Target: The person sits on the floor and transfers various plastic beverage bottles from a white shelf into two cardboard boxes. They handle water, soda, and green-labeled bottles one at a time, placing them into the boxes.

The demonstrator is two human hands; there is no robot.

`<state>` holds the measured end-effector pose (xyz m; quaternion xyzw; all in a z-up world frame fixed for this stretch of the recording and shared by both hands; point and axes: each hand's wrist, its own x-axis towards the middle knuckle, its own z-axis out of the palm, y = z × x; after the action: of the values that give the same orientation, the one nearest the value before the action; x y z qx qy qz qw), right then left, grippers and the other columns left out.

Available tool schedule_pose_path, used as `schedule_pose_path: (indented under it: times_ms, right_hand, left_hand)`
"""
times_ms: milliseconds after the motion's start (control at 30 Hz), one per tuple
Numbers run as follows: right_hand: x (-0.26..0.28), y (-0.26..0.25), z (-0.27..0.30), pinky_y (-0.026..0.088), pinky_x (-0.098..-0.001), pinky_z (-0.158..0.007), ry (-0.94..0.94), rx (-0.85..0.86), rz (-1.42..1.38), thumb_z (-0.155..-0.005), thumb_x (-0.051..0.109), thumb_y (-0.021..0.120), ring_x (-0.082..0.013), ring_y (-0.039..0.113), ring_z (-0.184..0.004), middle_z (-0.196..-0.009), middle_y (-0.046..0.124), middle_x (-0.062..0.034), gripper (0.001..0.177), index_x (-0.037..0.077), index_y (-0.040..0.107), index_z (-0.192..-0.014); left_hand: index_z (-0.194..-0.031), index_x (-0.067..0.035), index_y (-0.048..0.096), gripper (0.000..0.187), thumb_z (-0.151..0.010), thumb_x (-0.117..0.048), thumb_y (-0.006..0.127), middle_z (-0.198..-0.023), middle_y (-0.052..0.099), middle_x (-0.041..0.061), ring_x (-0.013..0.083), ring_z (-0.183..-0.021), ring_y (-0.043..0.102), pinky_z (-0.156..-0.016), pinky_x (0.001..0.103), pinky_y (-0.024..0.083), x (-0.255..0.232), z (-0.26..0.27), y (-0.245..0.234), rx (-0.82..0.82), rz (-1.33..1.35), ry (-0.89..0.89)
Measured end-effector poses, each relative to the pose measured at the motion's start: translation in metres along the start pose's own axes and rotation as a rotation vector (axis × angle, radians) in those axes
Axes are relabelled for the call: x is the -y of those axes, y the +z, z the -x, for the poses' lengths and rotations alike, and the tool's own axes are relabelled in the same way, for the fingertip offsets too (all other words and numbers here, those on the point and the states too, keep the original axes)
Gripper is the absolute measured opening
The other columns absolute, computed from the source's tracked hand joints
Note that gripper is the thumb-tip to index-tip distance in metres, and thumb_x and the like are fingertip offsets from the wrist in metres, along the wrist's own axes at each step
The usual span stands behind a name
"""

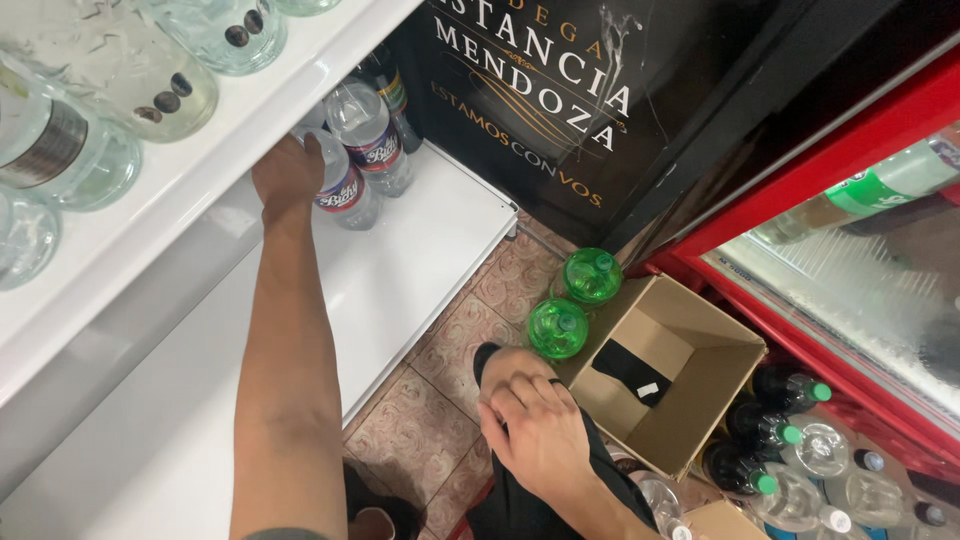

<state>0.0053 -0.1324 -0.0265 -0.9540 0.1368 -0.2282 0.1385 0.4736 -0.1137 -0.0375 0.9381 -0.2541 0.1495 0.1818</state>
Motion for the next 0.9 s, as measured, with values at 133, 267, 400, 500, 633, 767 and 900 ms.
schedule_pose_path:
  times_ms: [133,267,400,500,633,767,900]
  right_hand:
    - [0.0,0.001,0.002,0.047,-0.0434,-0.065,0.005,0.011,-0.008,-0.094,0.032,0.068,-0.0288,0.058,-0.078,-0.08,0.058,-0.0042,0.022,0.015,0.065,-0.081]
    - [0.003,0.003,0.003,0.046,-0.0419,-0.064,-0.02,-0.009,0.001,-0.094,0.032,0.068,-0.0277,0.058,-0.077,-0.08,0.059,-0.0039,0.024,0.015,0.063,-0.077]
    - [0.004,0.001,0.005,0.047,-0.042,-0.065,-0.037,-0.008,0.012,-0.095,0.032,0.067,-0.0282,0.059,-0.08,-0.083,0.061,-0.0054,0.023,0.013,0.068,-0.084]
    - [0.003,-0.002,0.003,0.047,-0.0418,-0.066,-0.023,-0.032,0.013,-0.094,0.031,0.068,-0.0279,0.059,-0.078,-0.08,0.06,-0.0045,0.021,0.014,0.068,-0.082]
    - [-0.004,0.003,0.005,0.047,-0.0416,-0.065,-0.009,-0.037,0.024,-0.093,0.03,0.068,-0.0274,0.058,-0.076,-0.077,0.058,-0.0033,0.022,0.016,0.064,-0.077]
    - [-0.005,0.003,0.004,0.048,-0.0399,-0.066,-0.014,-0.089,0.029,-0.092,0.027,0.069,-0.0257,0.058,-0.072,-0.072,0.058,-0.0017,0.023,0.016,0.064,-0.073]
    - [-0.01,0.016,0.01,0.05,-0.043,-0.061,0.002,-0.069,0.001,-0.093,0.028,0.069,-0.0272,0.06,-0.072,-0.074,0.062,-0.0022,0.021,0.016,0.067,-0.076]
  left_hand:
    - [-0.113,-0.008,0.071,0.041,-0.1,-0.048,0.068,-0.105,0.077,0.012,0.0359,-0.098,0.072,-0.087,0.044,0.054,-0.009,0.007,0.002,-0.108,-0.212,0.047]
    - [-0.116,-0.014,0.058,0.037,-0.093,-0.037,0.074,-0.117,0.067,0.012,0.0378,-0.105,0.064,-0.084,0.051,0.052,-0.04,0.014,-0.013,0.157,0.153,-0.104]
    - [-0.127,-0.02,0.048,0.041,-0.098,-0.044,0.064,-0.115,0.066,0.014,0.0404,-0.095,0.07,-0.072,0.054,0.054,-0.064,0.018,-0.005,0.304,-0.023,-0.076]
    - [-0.157,-0.009,0.033,0.067,-0.103,-0.046,0.047,-0.133,0.059,0.02,0.0437,-0.105,0.069,-0.074,0.052,0.057,-0.072,0.023,0.0,0.354,-0.248,-0.039]
    - [-0.137,-0.006,0.045,0.06,-0.099,-0.05,0.06,-0.112,0.069,0.015,0.038,-0.084,0.074,-0.065,0.048,0.058,-0.062,0.041,0.003,0.266,-0.317,0.073]
    - [-0.144,-0.012,0.041,0.063,-0.095,-0.042,0.066,-0.111,0.069,0.017,0.0418,-0.092,0.072,-0.075,0.049,0.058,-0.057,0.067,-0.002,0.434,-0.256,0.008]
    - [-0.135,-0.003,0.047,0.06,-0.095,-0.042,0.067,-0.11,0.069,0.023,0.044,-0.092,0.07,-0.075,0.051,0.057,-0.038,0.092,-0.019,0.416,-0.164,-0.035]
